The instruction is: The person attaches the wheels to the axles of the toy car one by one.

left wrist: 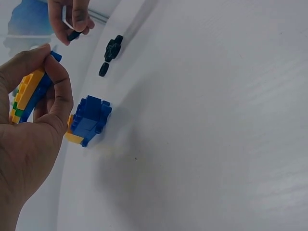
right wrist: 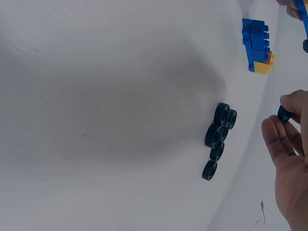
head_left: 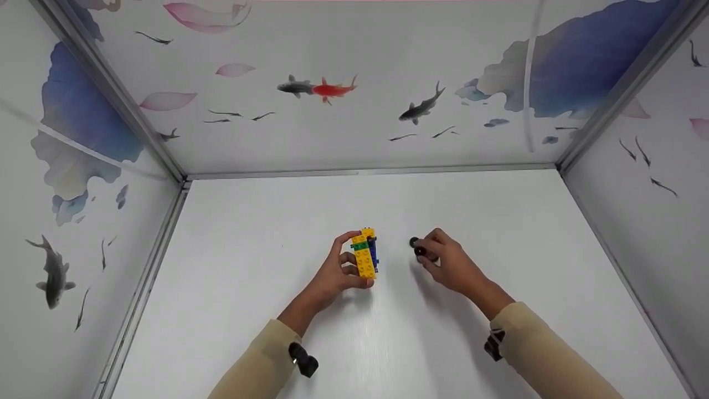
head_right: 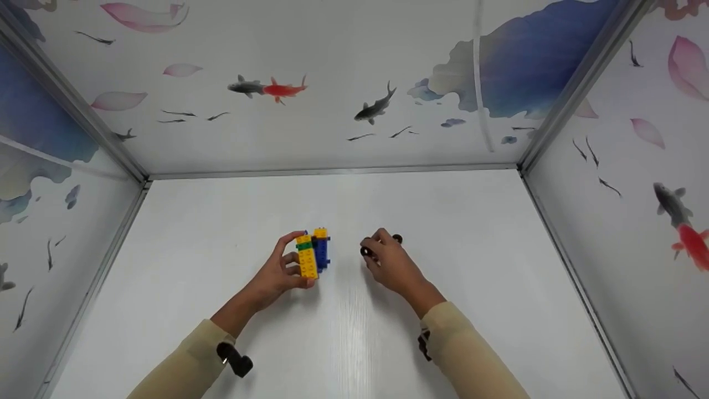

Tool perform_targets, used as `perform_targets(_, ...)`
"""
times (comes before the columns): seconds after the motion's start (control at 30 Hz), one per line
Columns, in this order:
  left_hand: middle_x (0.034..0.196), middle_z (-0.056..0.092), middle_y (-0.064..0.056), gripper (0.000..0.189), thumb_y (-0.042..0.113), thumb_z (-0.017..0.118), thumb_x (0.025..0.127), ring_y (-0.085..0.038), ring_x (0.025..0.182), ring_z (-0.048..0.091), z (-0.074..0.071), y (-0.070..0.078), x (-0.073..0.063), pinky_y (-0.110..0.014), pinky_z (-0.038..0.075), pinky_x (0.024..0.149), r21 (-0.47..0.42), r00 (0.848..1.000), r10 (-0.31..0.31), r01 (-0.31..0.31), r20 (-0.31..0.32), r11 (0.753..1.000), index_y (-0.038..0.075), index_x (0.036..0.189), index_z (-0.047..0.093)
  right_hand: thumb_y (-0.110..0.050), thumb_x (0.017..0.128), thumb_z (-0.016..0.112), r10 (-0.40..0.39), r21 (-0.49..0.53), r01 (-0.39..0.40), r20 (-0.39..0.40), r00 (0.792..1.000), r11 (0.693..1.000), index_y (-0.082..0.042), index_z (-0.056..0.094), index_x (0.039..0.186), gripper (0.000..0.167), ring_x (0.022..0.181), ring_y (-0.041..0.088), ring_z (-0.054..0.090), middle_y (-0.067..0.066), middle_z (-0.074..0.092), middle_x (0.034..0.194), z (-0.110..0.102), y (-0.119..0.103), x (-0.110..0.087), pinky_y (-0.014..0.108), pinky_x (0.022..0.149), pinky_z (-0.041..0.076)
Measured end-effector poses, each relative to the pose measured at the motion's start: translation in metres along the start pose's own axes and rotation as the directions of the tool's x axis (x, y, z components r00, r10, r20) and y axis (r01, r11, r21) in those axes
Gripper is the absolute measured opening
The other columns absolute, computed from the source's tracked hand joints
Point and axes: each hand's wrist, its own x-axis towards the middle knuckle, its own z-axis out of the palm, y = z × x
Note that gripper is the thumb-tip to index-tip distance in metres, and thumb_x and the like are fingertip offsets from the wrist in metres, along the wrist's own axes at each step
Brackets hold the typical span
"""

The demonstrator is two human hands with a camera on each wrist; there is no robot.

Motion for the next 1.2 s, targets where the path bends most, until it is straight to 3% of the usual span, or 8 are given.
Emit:
perform_targets(0.4, 0.127, 0.064, -0.016, 0.111, 0.005, 0.095, 0.085, -0.027, 0.111, 0.077, 0.001, 0.0, 0.0, -0.034, 0.066, 0.097, 0.022, 1.0, 0.029, -0.029, 0.004, 0.999, 0.056, 0.164, 0.036, -0.005, 0.102, 0.079, -0.066, -0.024, 0.066, 0.013, 0.998, 0.998, -0.004, 0.076, 0.131, 0.03, 0.097, 0.021, 0.074, 0.012, 0.068, 0.12, 0.007, -0.013, 0.002, 0.043, 0.084, 0.068)
perform_targets(0.63, 0.127, 0.065, -0.016, 0.111, 0.007, 0.095, 0.086, -0.027, 0.11, 0.077, 0.001, -0.001, 0.003, -0.035, 0.067, 0.096, 0.043, 0.999, 0.042, -0.042, 0.002, 0.998, 0.058, 0.165, 0.036, -0.005, 0.101, 0.079, -0.073, 0.042, 0.071, 0.045, 0.996, 0.997, -0.008, 0.077, 0.13, 0.029, 0.104, 0.021, 0.076, 0.007, 0.071, 0.119, 0.01, -0.027, 0.006, 0.037, 0.092, 0.068)
perform_targets(0.87, 0.128, 0.065, -0.016, 0.111, 0.009, 0.094, 0.088, -0.027, 0.111, 0.078, 0.004, 0.001, 0.002, -0.035, 0.067, 0.097, 0.047, 0.999, 0.044, -0.044, 0.003, 0.998, 0.05, 0.171, 0.031, -0.01, 0.104, 0.078, -0.079, 0.095, 0.07, 0.102, 0.992, 0.993, -0.013, 0.077, 0.134, 0.031, 0.111, 0.019, 0.076, 0.005, 0.072, 0.122, 0.014, -0.04, 0.007, 0.032, 0.097, 0.067)
perform_targets(1.2, 0.131, 0.062, -0.019, 0.11, 0.005, 0.09, 0.091, -0.029, 0.115, 0.079, 0.004, 0.003, 0.0, -0.04, 0.068, 0.096, -0.032, 0.997, 0.062, -0.061, 0.045, 0.998, 0.048, 0.172, 0.03, -0.009, 0.104, 0.076, -0.137, 0.139, 0.118, 0.134, 0.981, 0.983, -0.011, 0.077, 0.134, 0.029, 0.114, 0.021, 0.076, 0.006, 0.073, 0.123, 0.022, -0.05, 0.009, 0.031, 0.096, 0.067)
